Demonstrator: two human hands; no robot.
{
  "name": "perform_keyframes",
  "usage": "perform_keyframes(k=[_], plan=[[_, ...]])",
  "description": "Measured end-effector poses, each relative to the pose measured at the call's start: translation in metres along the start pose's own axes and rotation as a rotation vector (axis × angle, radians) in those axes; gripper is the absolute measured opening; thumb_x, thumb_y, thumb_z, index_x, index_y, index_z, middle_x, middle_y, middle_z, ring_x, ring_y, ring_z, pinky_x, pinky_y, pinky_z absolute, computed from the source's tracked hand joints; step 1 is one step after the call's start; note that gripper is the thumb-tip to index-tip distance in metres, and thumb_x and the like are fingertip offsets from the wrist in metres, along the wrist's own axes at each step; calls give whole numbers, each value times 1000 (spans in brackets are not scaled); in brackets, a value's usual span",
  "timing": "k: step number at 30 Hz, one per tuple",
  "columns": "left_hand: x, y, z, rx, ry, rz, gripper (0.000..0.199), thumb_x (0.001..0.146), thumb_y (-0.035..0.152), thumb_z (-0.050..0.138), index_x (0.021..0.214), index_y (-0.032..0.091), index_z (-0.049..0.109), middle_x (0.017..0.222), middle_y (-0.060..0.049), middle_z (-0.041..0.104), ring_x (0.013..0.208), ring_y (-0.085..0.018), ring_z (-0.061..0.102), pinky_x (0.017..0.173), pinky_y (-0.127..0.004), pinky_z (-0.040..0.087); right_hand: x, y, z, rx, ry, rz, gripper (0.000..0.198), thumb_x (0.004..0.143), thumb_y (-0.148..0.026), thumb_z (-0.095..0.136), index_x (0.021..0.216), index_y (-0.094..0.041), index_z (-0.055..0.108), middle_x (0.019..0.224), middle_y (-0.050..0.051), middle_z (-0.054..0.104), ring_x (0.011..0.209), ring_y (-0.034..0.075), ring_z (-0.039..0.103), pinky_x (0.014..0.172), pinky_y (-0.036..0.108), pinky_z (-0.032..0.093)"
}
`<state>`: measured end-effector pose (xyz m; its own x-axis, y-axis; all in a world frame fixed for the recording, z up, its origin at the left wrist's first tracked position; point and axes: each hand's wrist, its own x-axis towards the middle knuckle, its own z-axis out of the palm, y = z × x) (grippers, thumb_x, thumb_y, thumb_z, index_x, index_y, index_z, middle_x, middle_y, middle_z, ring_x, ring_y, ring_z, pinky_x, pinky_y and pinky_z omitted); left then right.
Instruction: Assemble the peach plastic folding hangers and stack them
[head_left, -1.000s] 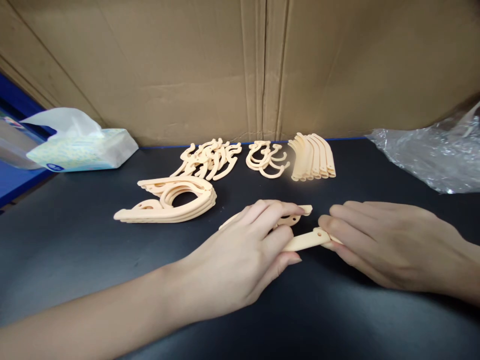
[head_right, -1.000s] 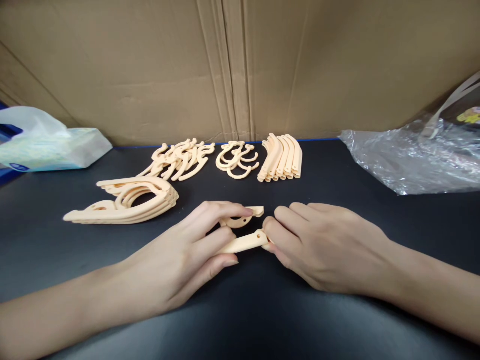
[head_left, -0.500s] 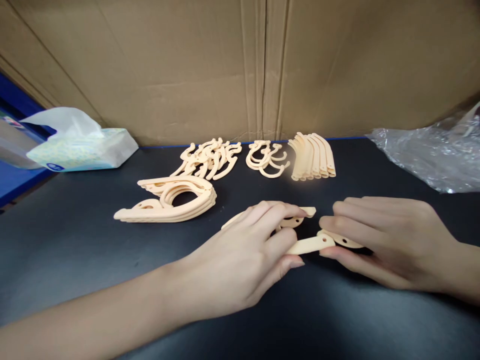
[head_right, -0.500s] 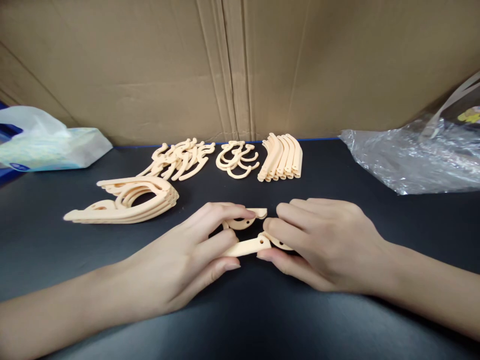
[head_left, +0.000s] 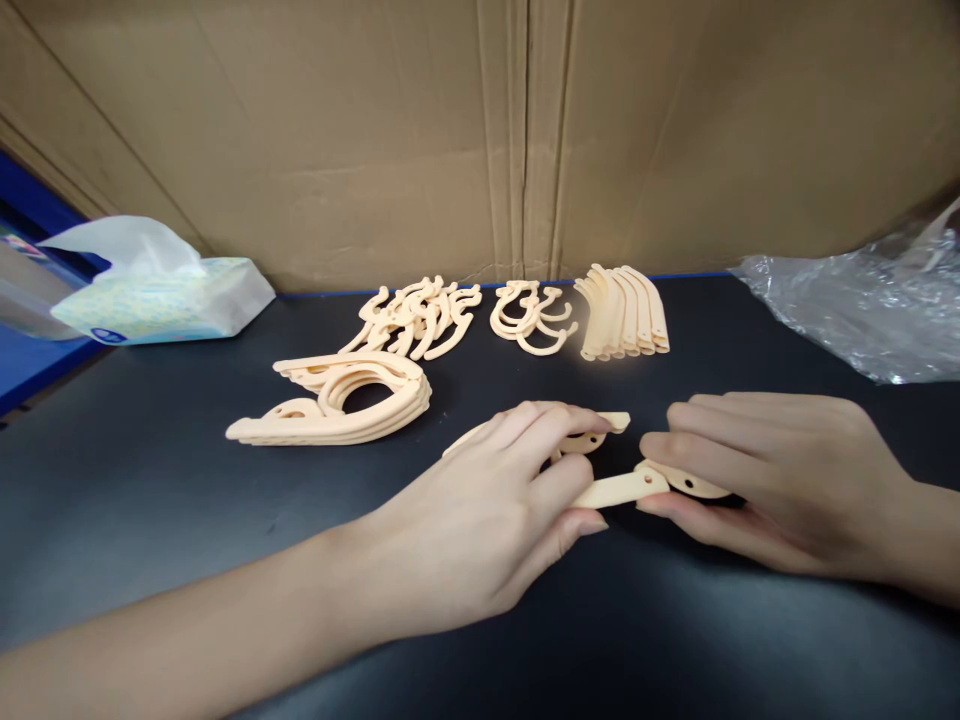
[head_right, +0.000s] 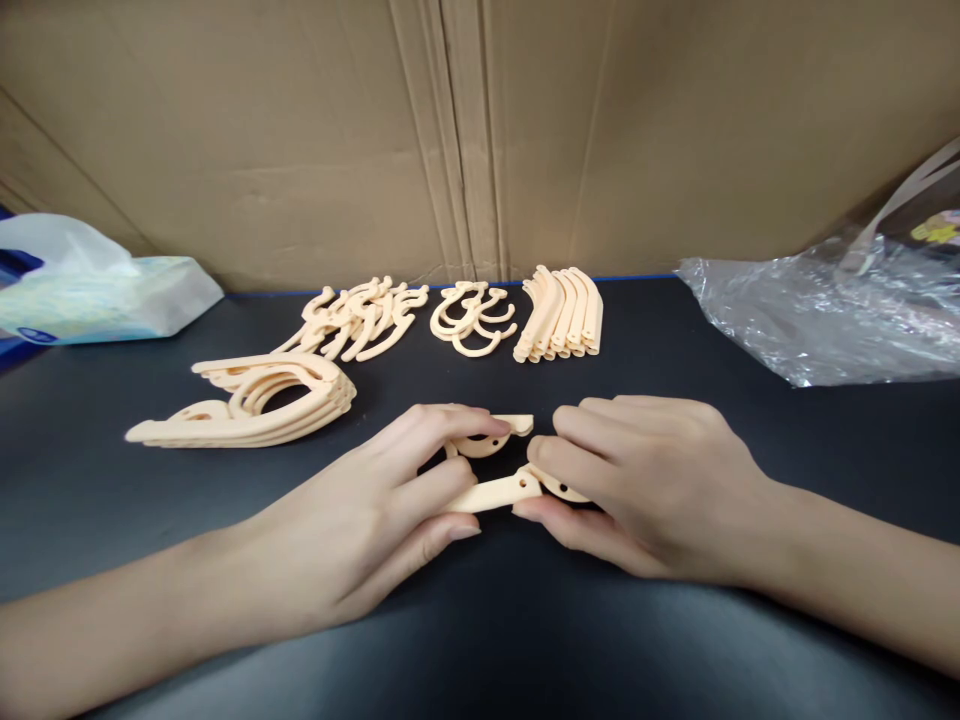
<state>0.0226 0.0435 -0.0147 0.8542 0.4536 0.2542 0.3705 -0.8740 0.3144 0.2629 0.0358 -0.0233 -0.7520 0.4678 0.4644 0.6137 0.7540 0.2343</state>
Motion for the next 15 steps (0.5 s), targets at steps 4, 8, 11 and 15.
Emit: perform_keyframes(k=[4,8,11,15], plan=[[0,0,0,1,-6,-8,18,97,24,43,98,13,58,132,-16,49,129,-25,42,106,-40,41,1,0,0,2,-2,2,31,95,-33,41,73,-20,59,57,-3,50,49,12,45,49,27,26],[1,1,0,3,-14,-9,19,97,23,43,96,13,58,134,-16,48,130,-24,40,108,-40,39,1,0,0,-1,-8,0,31,95,-33,41,73,-19,59,57,-2,50,50,12,45,50,27,27],[1,1,-1,2,-4,-7,18,96,22,43,93,13,59,134,-17,48,130,-25,40,107,-42,40,0,0,0,-10,-11,-1,32,94,-33,41,73,-19,60,57,-2,51,50,12,45,50,27,27],[1,0,-1,-6,-2,-5,19,96,22,43,91,14,59,134,-17,48,131,-26,40,106,-43,41,0,-1,0,-16,-6,-3,32,94,-33,41,72,-19,60,57,-2,51,50,12,45,50,27,26]])
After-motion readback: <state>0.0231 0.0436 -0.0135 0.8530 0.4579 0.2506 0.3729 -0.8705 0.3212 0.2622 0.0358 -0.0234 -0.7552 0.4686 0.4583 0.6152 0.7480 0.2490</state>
